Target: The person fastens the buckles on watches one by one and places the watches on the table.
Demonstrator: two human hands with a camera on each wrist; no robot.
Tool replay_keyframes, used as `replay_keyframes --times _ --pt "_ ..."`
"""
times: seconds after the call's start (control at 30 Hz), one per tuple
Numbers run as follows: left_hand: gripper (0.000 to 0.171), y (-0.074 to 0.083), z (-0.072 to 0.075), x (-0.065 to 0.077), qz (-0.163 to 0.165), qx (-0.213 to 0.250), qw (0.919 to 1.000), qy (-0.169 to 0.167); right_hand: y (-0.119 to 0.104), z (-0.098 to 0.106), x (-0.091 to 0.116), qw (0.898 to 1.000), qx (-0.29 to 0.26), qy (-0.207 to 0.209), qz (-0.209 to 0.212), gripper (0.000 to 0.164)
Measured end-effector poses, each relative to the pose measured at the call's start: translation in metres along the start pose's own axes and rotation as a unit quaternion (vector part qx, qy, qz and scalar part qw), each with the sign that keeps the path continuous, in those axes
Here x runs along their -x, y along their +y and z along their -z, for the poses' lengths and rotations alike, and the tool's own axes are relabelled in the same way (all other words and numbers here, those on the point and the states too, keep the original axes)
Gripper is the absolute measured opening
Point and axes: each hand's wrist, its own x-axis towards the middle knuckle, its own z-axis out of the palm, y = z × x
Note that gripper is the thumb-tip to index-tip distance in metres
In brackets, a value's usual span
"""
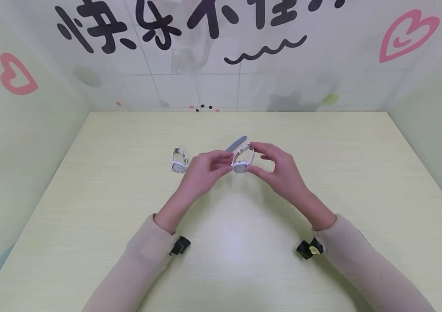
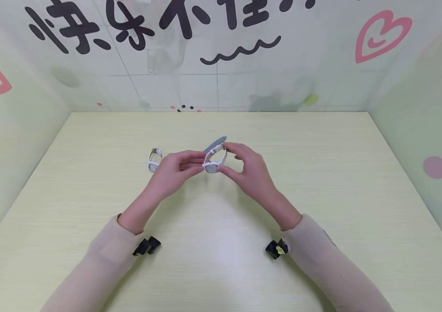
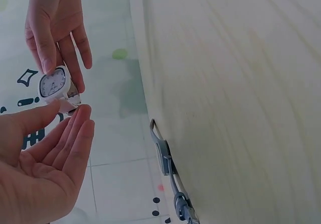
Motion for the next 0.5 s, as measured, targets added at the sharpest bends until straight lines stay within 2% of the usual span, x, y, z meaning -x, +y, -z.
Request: replay_keyframes --times 0.23,0.5 --pt "0.04 0.007 -0.011 -0.01 0.027 0.008 0.9995 -0.011 0.008 0.001 -0.005 0.998 0.037 -0.002 -0.05 0.059" --pt "0.043 0.008 -0.022 -0.022 0.022 0.005 0.9978 -0.062 0.016 0.004 -0.008 0.99 0.063 -0.046 -0.115 0.057"
